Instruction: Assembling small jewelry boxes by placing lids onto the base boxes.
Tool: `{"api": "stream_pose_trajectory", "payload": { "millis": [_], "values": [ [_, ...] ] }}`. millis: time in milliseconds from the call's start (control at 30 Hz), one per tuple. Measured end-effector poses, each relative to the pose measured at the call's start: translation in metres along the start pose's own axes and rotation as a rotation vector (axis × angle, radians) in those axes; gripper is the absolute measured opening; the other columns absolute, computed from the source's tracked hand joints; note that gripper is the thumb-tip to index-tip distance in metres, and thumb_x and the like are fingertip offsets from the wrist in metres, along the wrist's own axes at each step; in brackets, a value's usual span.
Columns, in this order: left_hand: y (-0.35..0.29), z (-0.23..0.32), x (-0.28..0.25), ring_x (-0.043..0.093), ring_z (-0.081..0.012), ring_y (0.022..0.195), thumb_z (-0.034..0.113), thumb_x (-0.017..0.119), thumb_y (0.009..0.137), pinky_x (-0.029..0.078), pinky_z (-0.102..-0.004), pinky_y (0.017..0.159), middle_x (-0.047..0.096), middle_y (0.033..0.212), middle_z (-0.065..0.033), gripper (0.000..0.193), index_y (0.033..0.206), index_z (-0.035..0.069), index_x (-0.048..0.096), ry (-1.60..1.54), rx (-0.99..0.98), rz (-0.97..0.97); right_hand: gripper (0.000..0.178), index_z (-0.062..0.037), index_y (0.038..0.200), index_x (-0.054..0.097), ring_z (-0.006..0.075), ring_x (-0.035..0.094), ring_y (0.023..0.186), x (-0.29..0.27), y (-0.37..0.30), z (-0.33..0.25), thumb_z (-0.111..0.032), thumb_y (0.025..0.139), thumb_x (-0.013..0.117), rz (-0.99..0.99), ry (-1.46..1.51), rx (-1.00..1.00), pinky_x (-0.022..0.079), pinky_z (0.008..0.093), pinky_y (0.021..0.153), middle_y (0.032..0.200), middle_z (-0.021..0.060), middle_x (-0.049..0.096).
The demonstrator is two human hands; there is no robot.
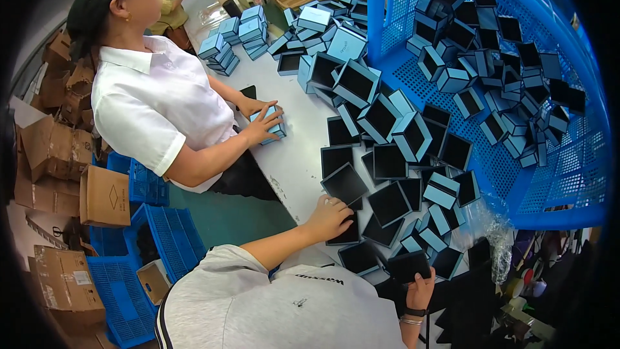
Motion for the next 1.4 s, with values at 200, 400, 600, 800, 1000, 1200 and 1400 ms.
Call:
{"api": "stream_pose_trajectory", "payload": {
  "millis": [200,400,600,800,1000,1200,1400],
  "values": [
    [0.003,0.073,-0.020,0.056,-0.0288,0.098,0.037,0.070,0.075,0.041,-0.0388,0.087,0.059,0.106,-0.0092,0.053,0.116,0.007,0.055,-0.619,0.194,-0.046,0.035,-0.0016,0.116,0.044,0.0161,0.053,0.099,0.045,-0.011,-0.005,-0.003,0.084,0.058,-0.143,-0.314,-0.014,0.039,0.0290,0.092,0.106,0.0063,0.055],
    [-0.014,0.103,0.023,0.061,-0.0319,0.081,0.035,0.065,0.079,0.047,-0.0389,0.069,0.064,0.088,-0.0139,0.038,0.106,0.008,0.060,-0.696,0.038,-0.544,0.041,-0.0027,0.120,0.045,0.0136,0.053,0.099,0.067,-0.019,0.010,-0.002,0.083,0.062,-0.296,-0.510,0.054,0.043,0.0264,0.087,0.108,0.0056,0.055],
    [-0.017,0.102,0.003,0.061,-0.0320,0.080,0.034,0.064,0.080,0.047,-0.0389,0.069,0.064,0.087,-0.0130,0.033,0.100,0.008,0.061,-0.742,0.069,-0.464,0.034,-0.0008,0.107,0.059,0.0151,0.061,0.084,0.068,-0.031,0.010,-0.010,0.078,0.072,-0.341,-0.952,0.176,0.050,0.0280,0.075,0.096,0.0080,0.066],
    [-0.023,0.104,0.008,0.062,-0.0314,0.080,0.033,0.065,0.080,0.048,-0.0368,0.070,0.065,0.090,-0.0128,0.033,0.102,0.008,0.061,-0.741,0.033,-0.450,0.031,-0.0004,0.102,0.062,0.0139,0.062,0.075,0.058,-0.030,0.013,-0.013,0.077,0.073,-0.376,-1.003,0.249,0.050,0.0275,0.068,0.086,0.0063,0.067],
    [-0.029,0.093,0.010,0.058,-0.0142,0.080,0.024,0.068,0.082,0.046,-0.0267,0.071,0.063,0.088,-0.0058,0.030,0.103,0.003,0.060,-1.273,-0.238,-0.397,0.026,0.0003,0.104,0.060,0.0112,0.060,0.076,0.042,-0.036,0.018,-0.007,0.080,0.067,-0.452,-1.074,0.355,0.049,0.0255,0.067,0.087,0.0042,0.065],
    [-0.018,0.075,-0.004,0.047,-0.0073,0.071,0.027,0.064,0.086,0.038,-0.0220,0.062,0.054,0.078,0.0011,0.028,0.100,0.004,0.058,-1.359,-0.407,-0.323,0.020,0.0013,0.101,0.061,0.0114,0.059,0.074,0.026,-0.049,0.032,-0.001,0.082,0.064,-0.426,-0.777,0.404,0.048,0.0222,0.067,0.085,0.0047,0.064],
    [-0.015,0.066,0.003,0.047,-0.0067,0.077,0.027,0.059,0.090,0.038,-0.0210,0.069,0.054,0.084,0.0031,0.026,0.103,0.005,0.059,-1.474,-0.394,-0.310,0.021,0.0022,0.102,0.061,0.0103,0.057,0.074,0.023,-0.051,0.012,-0.001,0.081,0.063,-0.360,-0.750,0.338,0.047,0.0222,0.068,0.087,0.0036,0.063]
  ]
}}
Point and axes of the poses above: each hand's wrist, its own y-axis towards the middle knuckle, its own x-axis out of the palm, z = x × y, the point moved 6 cm from there along y, towards the middle knuckle
